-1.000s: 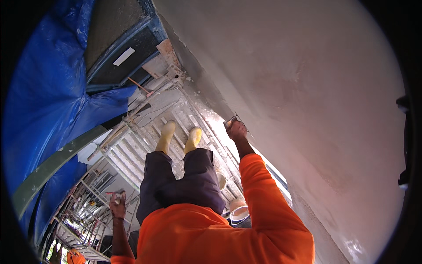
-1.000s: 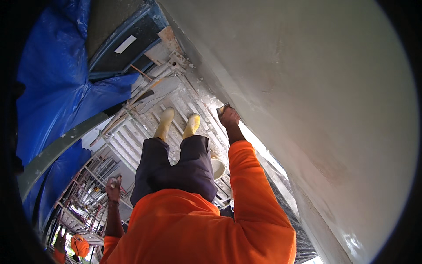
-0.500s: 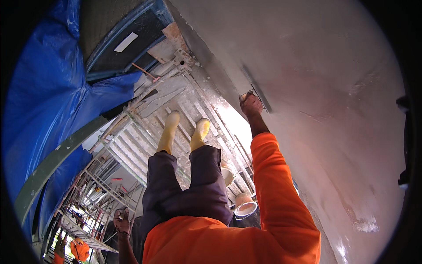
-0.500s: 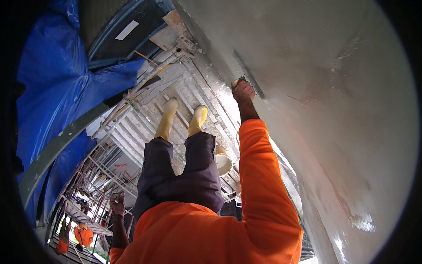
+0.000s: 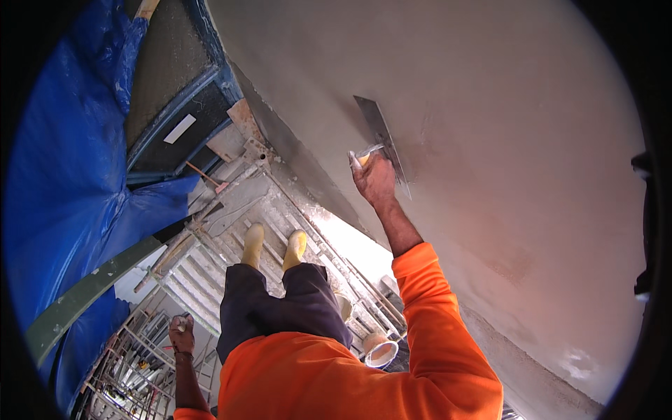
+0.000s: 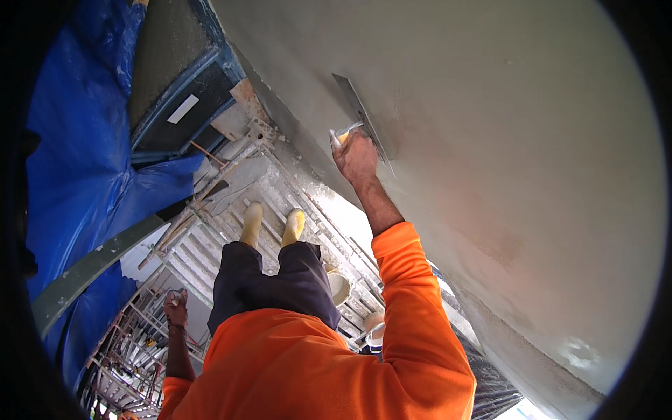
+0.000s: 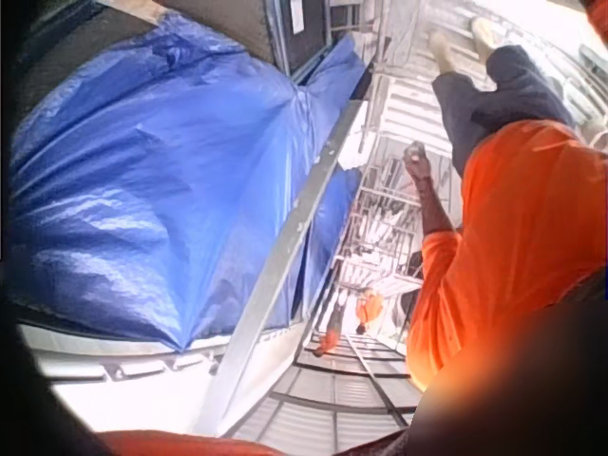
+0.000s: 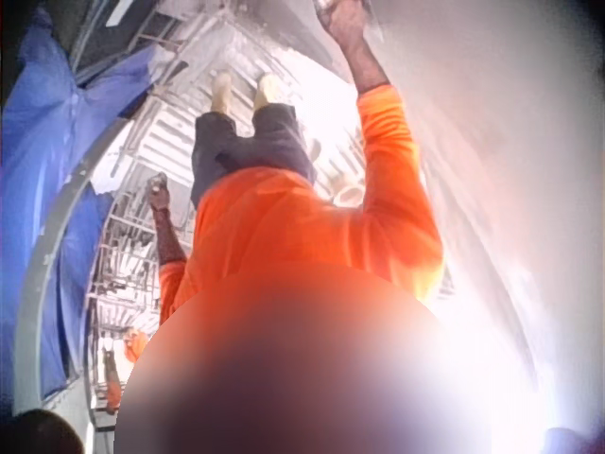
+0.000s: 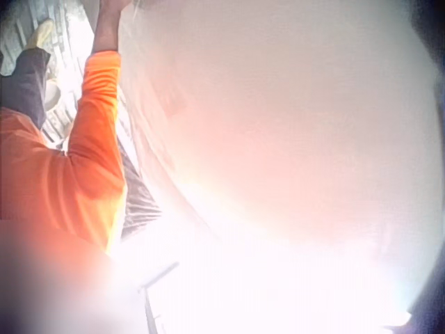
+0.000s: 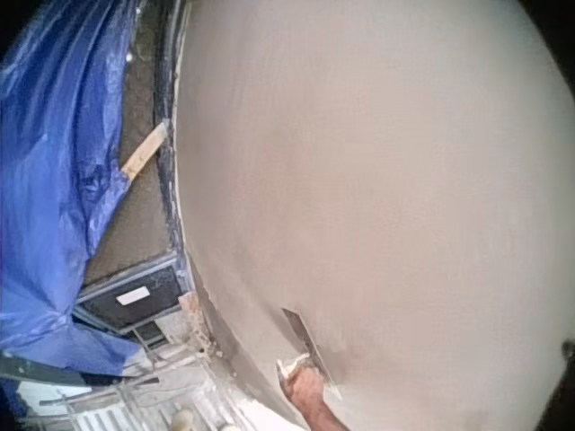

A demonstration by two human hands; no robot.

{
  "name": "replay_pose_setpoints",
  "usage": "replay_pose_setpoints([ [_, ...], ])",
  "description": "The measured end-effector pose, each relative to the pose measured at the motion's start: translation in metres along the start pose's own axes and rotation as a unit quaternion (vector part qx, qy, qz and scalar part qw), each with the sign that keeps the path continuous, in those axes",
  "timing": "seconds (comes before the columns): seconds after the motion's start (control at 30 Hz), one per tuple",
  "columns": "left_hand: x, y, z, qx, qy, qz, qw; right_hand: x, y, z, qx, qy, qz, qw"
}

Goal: The person stands on scaffolding and uses a trowel to apply and smooth plaster on a ceiling. They periodically dip a brush into a bucket of water and lightly brush the plastered surface, then continue smoothing with the trowel.

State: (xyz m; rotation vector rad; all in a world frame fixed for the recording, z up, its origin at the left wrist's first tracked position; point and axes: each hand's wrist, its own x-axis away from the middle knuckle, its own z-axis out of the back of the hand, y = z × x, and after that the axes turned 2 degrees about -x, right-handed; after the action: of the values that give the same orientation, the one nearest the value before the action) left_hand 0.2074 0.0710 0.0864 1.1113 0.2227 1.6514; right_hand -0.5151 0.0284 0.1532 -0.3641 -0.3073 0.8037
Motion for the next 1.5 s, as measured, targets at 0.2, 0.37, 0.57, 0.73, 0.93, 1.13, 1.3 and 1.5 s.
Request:
replay_pose_setpoints([
  [0.2,-0.029,0.041,0.002,-0.009,0.024,-0.032,0.999,0.014,-0.041,0.072,-0.113,0.128,0.058,0.984],
  [0.37,-0.039,0.063,-0.003,-0.050,0.011,-0.045,0.998,0.048,-0.042,0.120,-0.146,0.159,0.057,0.975],
  [0.57,-0.047,0.075,-0.017,-0.041,0.027,-0.068,0.996,0.101,-0.021,0.173,-0.144,0.201,0.044,0.968],
  [0.73,-0.067,0.141,-0.056,-0.036,-0.004,-0.105,0.994,0.165,-0.006,0.215,-0.143,0.203,-0.033,0.968],
  [0.93,-0.038,0.344,-0.148,0.110,0.222,-0.391,0.887,0.233,-0.005,0.172,-0.182,0.107,-0.119,0.970],
  [1.13,0.033,0.511,-0.225,0.334,-0.078,-0.600,0.722,0.274,0.003,0.116,-0.220,0.054,-0.167,0.959],
  [1.3,0.053,0.497,-0.269,0.451,-0.229,-0.381,0.774,0.300,0.013,0.106,-0.201,0.076,-0.133,0.968],
  [1.5,0.028,0.499,-0.201,0.430,-0.103,-0.378,0.813,0.305,0.034,0.095,-0.175,-0.084,-0.202,0.960],
])
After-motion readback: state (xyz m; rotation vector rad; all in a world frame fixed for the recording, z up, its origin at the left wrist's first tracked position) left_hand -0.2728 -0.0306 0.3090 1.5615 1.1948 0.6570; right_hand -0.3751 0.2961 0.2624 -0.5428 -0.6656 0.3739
